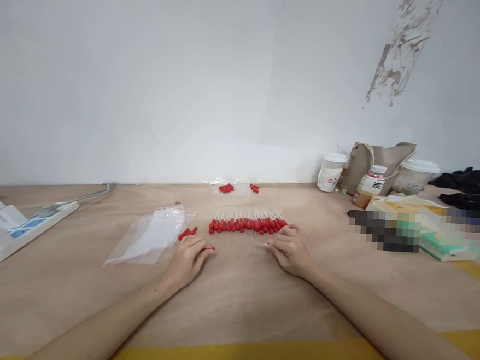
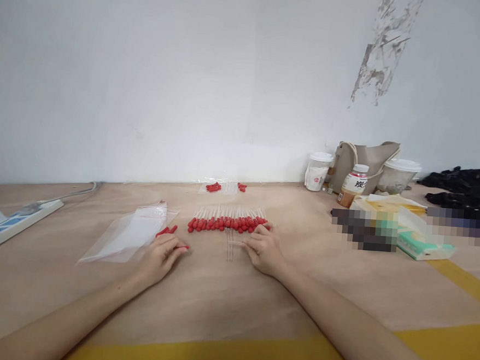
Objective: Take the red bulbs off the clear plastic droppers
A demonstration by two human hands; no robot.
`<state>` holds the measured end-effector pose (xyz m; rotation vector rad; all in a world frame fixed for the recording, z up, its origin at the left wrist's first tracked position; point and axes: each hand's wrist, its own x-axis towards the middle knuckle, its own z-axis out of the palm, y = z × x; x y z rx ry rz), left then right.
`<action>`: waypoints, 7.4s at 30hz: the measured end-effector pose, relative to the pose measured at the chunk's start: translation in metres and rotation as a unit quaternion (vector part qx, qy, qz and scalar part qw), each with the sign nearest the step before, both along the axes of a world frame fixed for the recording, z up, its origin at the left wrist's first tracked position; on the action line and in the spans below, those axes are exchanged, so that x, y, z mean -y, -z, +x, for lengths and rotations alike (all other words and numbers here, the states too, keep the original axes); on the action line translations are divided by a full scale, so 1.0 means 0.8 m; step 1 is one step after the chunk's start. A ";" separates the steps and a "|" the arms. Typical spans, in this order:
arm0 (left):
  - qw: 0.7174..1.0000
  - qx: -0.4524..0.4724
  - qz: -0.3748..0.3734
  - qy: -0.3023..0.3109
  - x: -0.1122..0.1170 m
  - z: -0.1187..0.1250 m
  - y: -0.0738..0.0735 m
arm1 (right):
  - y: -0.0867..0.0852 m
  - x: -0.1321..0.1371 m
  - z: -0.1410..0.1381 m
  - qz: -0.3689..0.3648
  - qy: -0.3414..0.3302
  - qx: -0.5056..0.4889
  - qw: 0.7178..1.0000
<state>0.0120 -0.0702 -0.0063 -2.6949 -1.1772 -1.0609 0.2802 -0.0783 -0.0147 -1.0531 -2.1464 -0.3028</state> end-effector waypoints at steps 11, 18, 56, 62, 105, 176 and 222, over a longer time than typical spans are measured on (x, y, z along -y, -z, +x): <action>0.978 0.102 -0.035 -0.177 -0.031 -0.044 -0.038 | 0.004 -0.012 -0.002 0.014 0.090 -0.060 0.994; 0.954 0.082 -0.117 -0.264 -0.062 -0.094 -0.033 | 0.011 -0.020 -0.009 0.085 0.075 0.009 0.993; 0.993 -0.105 0.055 -0.001 -0.094 0.102 -0.017 | -0.007 0.000 -0.006 -0.081 0.017 0.046 0.996; 0.994 -0.082 0.067 0.013 -0.094 0.106 -0.014 | -0.008 0.001 -0.006 -0.084 0.007 0.023 0.996; 0.997 -0.044 -0.027 0.061 0.003 0.032 -0.005 | 0.000 0.001 -0.028 0.096 -0.088 0.073 0.989; 0.960 0.007 -0.101 -0.261 -0.060 -0.090 -0.024 | 0.008 -0.015 -0.021 -0.006 0.038 -0.040 0.998; 0.986 -0.024 0.063 -0.154 -0.075 0.026 -0.007 | 0.009 -0.017 -0.013 0.008 0.029 -0.056 0.998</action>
